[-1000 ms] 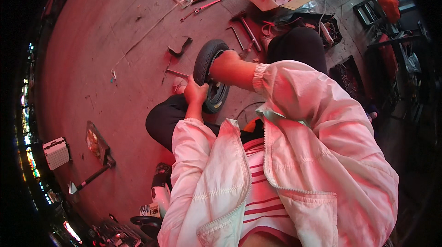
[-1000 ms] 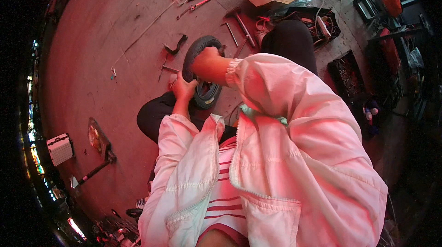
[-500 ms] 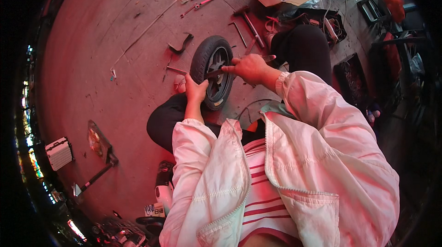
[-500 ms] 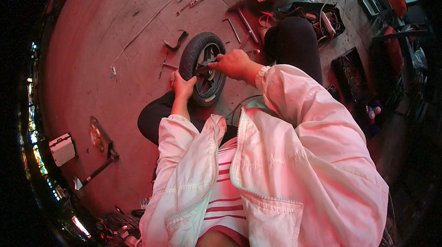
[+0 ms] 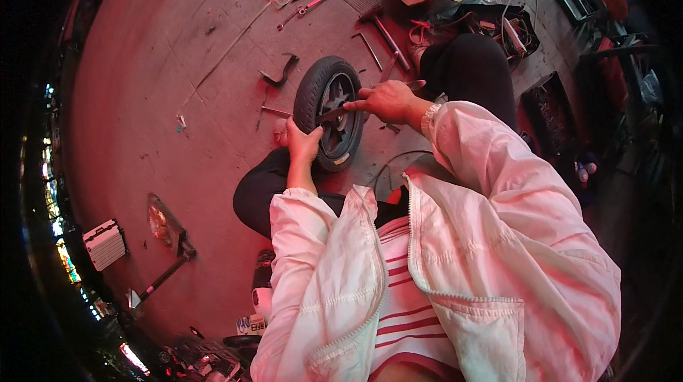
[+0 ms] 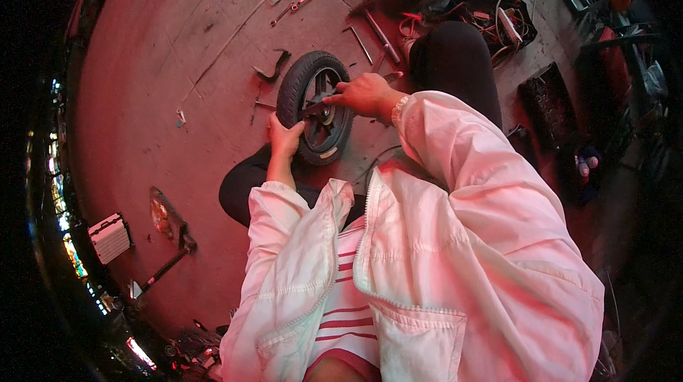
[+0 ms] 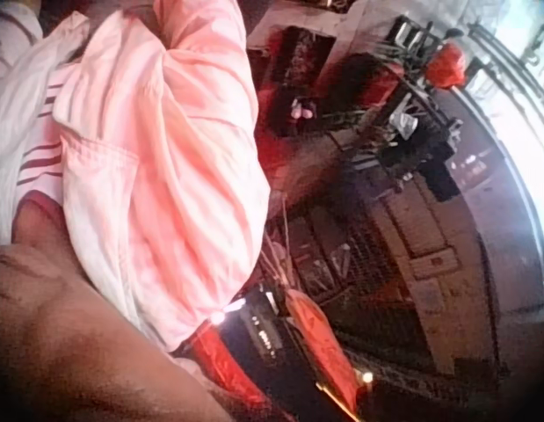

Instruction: The person sits on the floor and uses a metal tire lever to pry the tire bead away from the rim of a small wheel. They repeatedly insert the lever and rotate the wheel to work the tire off the rim.

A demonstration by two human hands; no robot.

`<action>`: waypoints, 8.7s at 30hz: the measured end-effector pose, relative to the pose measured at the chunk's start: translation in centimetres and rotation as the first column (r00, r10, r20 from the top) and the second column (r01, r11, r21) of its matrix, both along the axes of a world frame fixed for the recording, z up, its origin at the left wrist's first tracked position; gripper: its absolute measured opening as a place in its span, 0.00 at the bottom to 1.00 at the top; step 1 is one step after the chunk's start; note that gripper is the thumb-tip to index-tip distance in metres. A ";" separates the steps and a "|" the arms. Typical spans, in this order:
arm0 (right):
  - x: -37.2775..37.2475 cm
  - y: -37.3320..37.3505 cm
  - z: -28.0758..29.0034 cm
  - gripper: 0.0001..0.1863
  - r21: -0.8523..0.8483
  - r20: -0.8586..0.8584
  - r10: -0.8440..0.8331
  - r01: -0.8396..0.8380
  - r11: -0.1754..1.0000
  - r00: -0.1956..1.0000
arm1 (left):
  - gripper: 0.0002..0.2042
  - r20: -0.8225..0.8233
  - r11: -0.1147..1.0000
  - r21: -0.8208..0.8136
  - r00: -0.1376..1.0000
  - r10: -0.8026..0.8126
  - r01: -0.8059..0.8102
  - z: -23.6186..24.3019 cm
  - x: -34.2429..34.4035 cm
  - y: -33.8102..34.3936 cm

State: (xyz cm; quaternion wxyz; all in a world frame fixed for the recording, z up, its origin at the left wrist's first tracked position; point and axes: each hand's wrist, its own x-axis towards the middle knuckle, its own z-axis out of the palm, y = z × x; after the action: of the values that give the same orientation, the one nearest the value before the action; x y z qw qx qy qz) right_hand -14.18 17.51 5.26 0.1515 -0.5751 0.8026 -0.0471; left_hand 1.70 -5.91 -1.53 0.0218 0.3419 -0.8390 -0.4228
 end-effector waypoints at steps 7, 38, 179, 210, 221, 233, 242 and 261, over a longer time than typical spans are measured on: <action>-0.7 -0.1 -1.8 0.24 -0.048 0.069 -0.053 0.057 0.997 0.996 | 0.39 -0.058 1.000 -0.003 0.998 -0.002 0.002 -1.7 0.3 -0.9; -7.6 -8.0 -11.4 0.08 -0.149 -0.569 0.057 -0.171 0.974 0.820 | 0.38 -0.086 0.934 0.356 0.996 -0.007 0.037 2.1 0.7 1.6; 3.5 6.9 -1.6 0.13 0.000 0.657 -0.517 0.685 0.728 0.549 | 0.40 0.227 0.942 -0.326 0.974 -0.010 0.085 2.7 3.3 4.2; 4.2 6.7 -1.8 0.13 0.097 0.469 -0.711 0.770 0.631 0.524 | 0.39 -0.112 0.926 -0.378 0.993 -0.022 -0.022 0.4 2.9 3.7; 4.8 6.3 -3.5 0.13 0.027 0.501 -0.619 0.704 0.710 0.605 | 0.43 0.098 0.970 -0.239 0.995 -0.011 0.034 1.2 2.9 3.4; 4.3 3.6 0.7 0.09 -0.453 0.273 -0.161 0.274 0.848 0.948 | 0.42 0.078 0.965 -0.215 0.982 0.174 -0.153 2.9 0.5 3.7; 2.0 -0.2 8.7 0.15 -0.213 0.026 -0.371 0.368 0.905 0.928 | 0.36 0.279 0.927 -0.330 0.920 0.275 -0.177 1.0 1.6 2.6; 4.9 -11.8 7.5 0.11 0.310 -0.197 0.324 -0.254 0.916 0.925 | 0.32 0.274 0.946 -0.277 0.929 0.248 -0.170 1.2 2.2 1.3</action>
State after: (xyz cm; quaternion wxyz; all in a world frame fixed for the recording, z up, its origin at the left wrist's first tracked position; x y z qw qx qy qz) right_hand -9.28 5.70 12.75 0.1363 -0.6623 0.7190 0.1607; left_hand 3.93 -4.62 -0.33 -0.0203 0.4857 -0.8369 -0.2516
